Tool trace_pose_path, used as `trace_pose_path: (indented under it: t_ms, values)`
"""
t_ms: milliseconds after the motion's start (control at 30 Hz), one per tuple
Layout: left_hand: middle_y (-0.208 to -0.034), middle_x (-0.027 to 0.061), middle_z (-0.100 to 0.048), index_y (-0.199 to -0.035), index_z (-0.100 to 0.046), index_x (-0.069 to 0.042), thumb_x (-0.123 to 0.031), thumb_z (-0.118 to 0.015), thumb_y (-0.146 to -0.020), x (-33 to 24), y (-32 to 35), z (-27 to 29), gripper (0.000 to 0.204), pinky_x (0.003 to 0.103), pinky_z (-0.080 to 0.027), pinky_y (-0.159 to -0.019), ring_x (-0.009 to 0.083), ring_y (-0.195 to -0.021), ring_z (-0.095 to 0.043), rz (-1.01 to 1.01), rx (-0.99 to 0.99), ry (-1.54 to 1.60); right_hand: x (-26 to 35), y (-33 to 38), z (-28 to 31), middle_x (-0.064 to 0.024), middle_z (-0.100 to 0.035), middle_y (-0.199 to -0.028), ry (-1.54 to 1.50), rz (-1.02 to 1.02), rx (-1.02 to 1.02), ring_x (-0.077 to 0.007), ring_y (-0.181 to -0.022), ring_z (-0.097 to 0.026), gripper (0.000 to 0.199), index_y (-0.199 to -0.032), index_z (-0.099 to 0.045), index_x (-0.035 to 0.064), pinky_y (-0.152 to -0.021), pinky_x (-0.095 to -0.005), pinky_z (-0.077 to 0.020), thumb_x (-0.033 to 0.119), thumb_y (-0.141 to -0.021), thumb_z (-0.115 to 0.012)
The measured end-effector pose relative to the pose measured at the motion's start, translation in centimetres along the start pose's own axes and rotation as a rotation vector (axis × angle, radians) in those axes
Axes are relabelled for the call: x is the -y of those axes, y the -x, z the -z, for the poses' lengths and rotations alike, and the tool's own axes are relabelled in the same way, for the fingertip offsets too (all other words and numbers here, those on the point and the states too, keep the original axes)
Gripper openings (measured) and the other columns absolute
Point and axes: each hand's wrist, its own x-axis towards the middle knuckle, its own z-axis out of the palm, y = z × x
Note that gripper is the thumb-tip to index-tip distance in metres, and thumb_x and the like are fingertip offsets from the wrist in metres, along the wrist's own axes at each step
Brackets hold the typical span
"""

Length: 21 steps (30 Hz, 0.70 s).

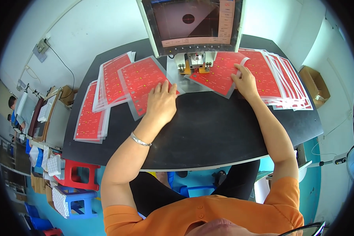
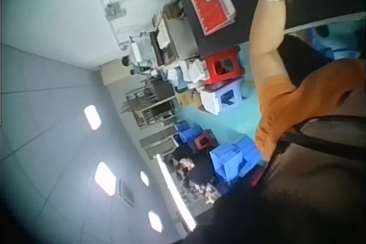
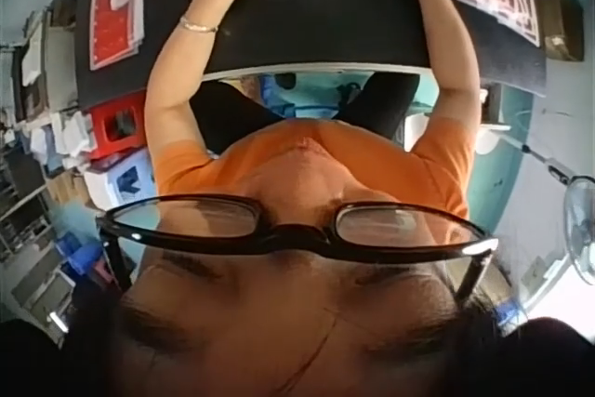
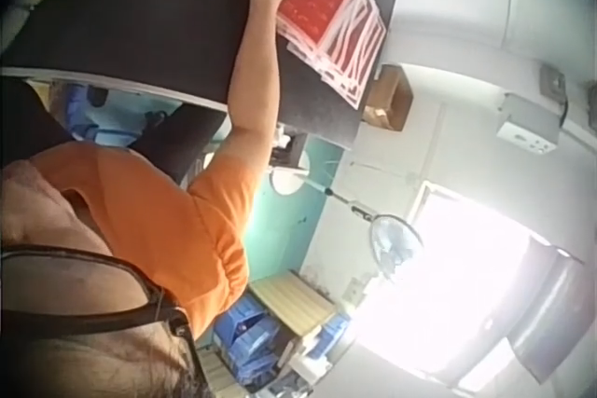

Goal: The recorder picks up red electronic components from a stack, places them under an inspection device for verification, and سپس sorts them into a finished stack.

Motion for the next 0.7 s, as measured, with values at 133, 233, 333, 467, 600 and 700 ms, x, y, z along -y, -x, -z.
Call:
trace_pose_path:
  t_ms: [133, 233, 333, 467, 600, 700]
  values:
    - [-0.122, 0.0229, -0.061, -0.122, -0.062, 0.001, -0.015, -0.060, -0.091, -3.0, 0.5, 1.4, 0.035, 0.047, -0.048, -0.093, 0.0371, -0.112, -0.060, -0.063, 0.046, 0.143, -1.8, -0.9, 1.3, -0.0176, -0.068, -0.101, -0.081, -0.198, 0.156, -0.0277, -0.092, -0.070, 0.038, -0.122, -0.065, 0.0032, -0.080, -0.0394, -0.0562, 0.013, -0.085, -0.064]
    - [-0.129, 0.0266, -0.059, -0.129, -0.059, 0.003, -0.010, -0.058, -0.092, -5.6, 1.4, 3.5, 0.039, 0.047, -0.048, -0.101, 0.0407, -0.119, -0.058, -0.127, 0.094, 0.122, -3.2, -1.6, 4.6, -0.0183, -0.070, -0.105, 0.217, -0.109, 0.147, -0.0337, -0.098, -0.068, 0.034, -0.115, -0.069, 0.0072, -0.089, -0.0424, -0.0531, 0.010, -0.083, -0.058]
    - [-0.133, 0.0276, -0.057, -0.131, -0.058, 0.002, -0.009, -0.057, -0.091, -7.3, 2.0, 4.5, 0.041, 0.048, -0.046, -0.103, 0.0415, -0.121, -0.057, -0.156, 0.138, 0.156, -4.8, -1.3, 8.0, -0.0156, -0.065, -0.121, 0.468, -0.188, 0.136, -0.0329, -0.116, -0.060, 0.034, -0.114, -0.069, 0.0073, -0.100, -0.0428, -0.0473, 0.011, -0.081, -0.061]
    - [-0.136, 0.0281, -0.054, -0.134, -0.057, 0.001, -0.010, -0.057, -0.092, -8.5, 2.1, 4.9, 0.043, 0.048, -0.045, -0.104, 0.0426, -0.122, -0.056, -0.225, 0.158, 0.194, -6.8, -0.7, 8.2, -0.0156, -0.060, -0.130, 0.562, -0.190, -0.007, -0.0349, -0.123, -0.055, 0.035, -0.115, -0.069, 0.0089, -0.103, -0.0454, -0.0461, 0.011, -0.080, -0.065]
    - [-0.136, 0.0273, -0.055, -0.133, -0.058, 0.000, -0.010, -0.058, -0.092, -8.4, 2.1, 4.7, 0.043, 0.048, -0.045, -0.105, 0.0420, -0.123, -0.056, -0.234, 0.142, 0.196, -3.0, -0.2, 4.5, -0.0179, -0.053, -0.139, 0.356, 0.013, 0.115, -0.0362, -0.128, -0.050, 0.042, -0.124, -0.064, 0.0072, -0.107, -0.0465, -0.0412, 0.021, -0.085, -0.070]
    - [-0.136, 0.0264, -0.055, -0.133, -0.058, 0.000, -0.010, -0.058, -0.092, -8.1, 1.9, 4.2, 0.043, 0.048, -0.045, -0.105, 0.0409, -0.124, -0.055, -0.243, 0.143, 0.186, 0.1, 0.1, 2.3, -0.0185, -0.051, -0.142, 0.224, 0.226, 0.139, -0.0368, -0.133, -0.046, 0.045, -0.130, -0.061, 0.0083, -0.110, -0.0467, -0.0382, 0.028, -0.090, -0.068]
